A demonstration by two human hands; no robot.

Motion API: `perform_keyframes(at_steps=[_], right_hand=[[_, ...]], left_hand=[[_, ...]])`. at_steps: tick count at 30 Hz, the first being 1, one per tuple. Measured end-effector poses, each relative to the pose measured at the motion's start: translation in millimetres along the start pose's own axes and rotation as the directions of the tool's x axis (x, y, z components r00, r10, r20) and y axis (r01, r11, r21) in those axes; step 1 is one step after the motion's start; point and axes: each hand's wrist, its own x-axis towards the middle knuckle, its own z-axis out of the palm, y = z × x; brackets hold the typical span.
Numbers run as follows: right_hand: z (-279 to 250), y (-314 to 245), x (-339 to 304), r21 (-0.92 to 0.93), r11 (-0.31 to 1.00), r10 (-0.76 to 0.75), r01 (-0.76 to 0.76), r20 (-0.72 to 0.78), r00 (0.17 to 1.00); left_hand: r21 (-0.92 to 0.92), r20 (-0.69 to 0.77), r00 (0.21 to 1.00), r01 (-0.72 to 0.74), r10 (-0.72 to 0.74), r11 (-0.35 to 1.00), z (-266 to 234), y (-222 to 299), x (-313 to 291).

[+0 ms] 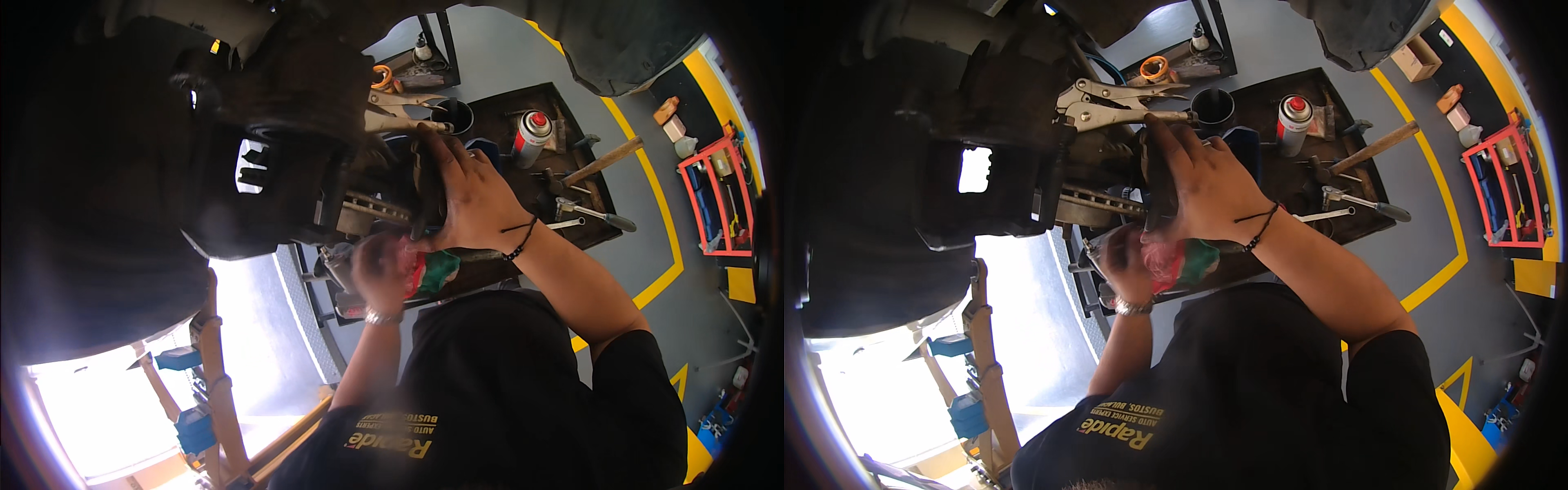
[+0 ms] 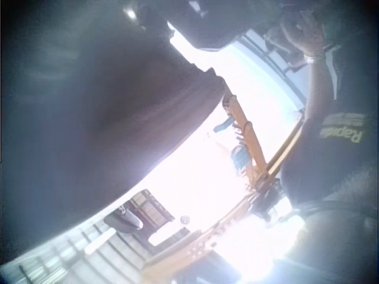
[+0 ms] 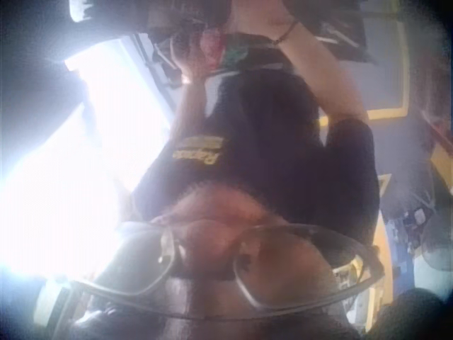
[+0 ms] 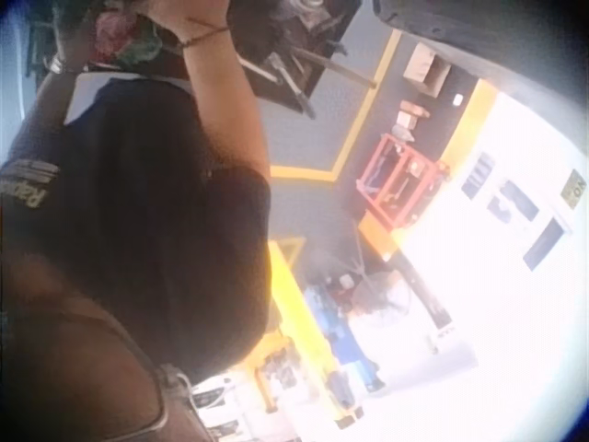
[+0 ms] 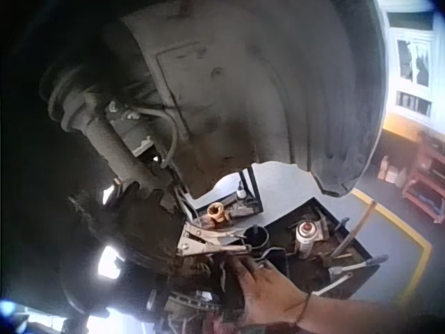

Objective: The person removes a bolt from the brake caliper, cleans the caliper with a spray and cloth, and reassembles the brake components. The person handles the caliper, bolts, and cleaning materials throughout the task.

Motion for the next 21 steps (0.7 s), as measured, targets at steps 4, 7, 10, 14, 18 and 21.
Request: perform_keyframes(at_steps=[4,7,10,14,18,21], right_hand=[[6.5,5.3,3.4,0.093,0.995,-0.026,0.028,-0.022,0.999],[13.7,12.6,3.9,0.260,0.957,-0.102,0.127,-0.107,0.989],[16.6,26.0,-0.2,0.600,0.778,-0.104,0.185,-0.168,0.980],[14.6,45.6,-20.9,0.905,0.407,0.144,-0.127,0.074,0.987],[17.4,50.0,-39.6,0.728,0.669,0.207,-0.151,0.013,0.978],[20.4,41.2,-48.4,0.721,0.638,0.370,-0.272,0.023,0.929]], left_hand=[[0.225,-0.365,0.818,-0.387,0.445,0.894,-62.6,11.8,31.3],[0.420,-0.024,0.885,-0.413,0.465,0.808,-82.2,29.8,54.6],[0.530,0.013,0.878,-0.412,0.479,0.741,-77.3,36.7,66.8],[0.472,-0.009,0.907,-0.367,0.421,0.801,-65.4,31.2,61.3],[0.350,-0.020,0.918,-0.365,0.396,0.863,-64.1,19.0,58.9],[0.271,-0.073,0.947,-0.284,0.314,0.920,-64.2,11.8,54.1]])
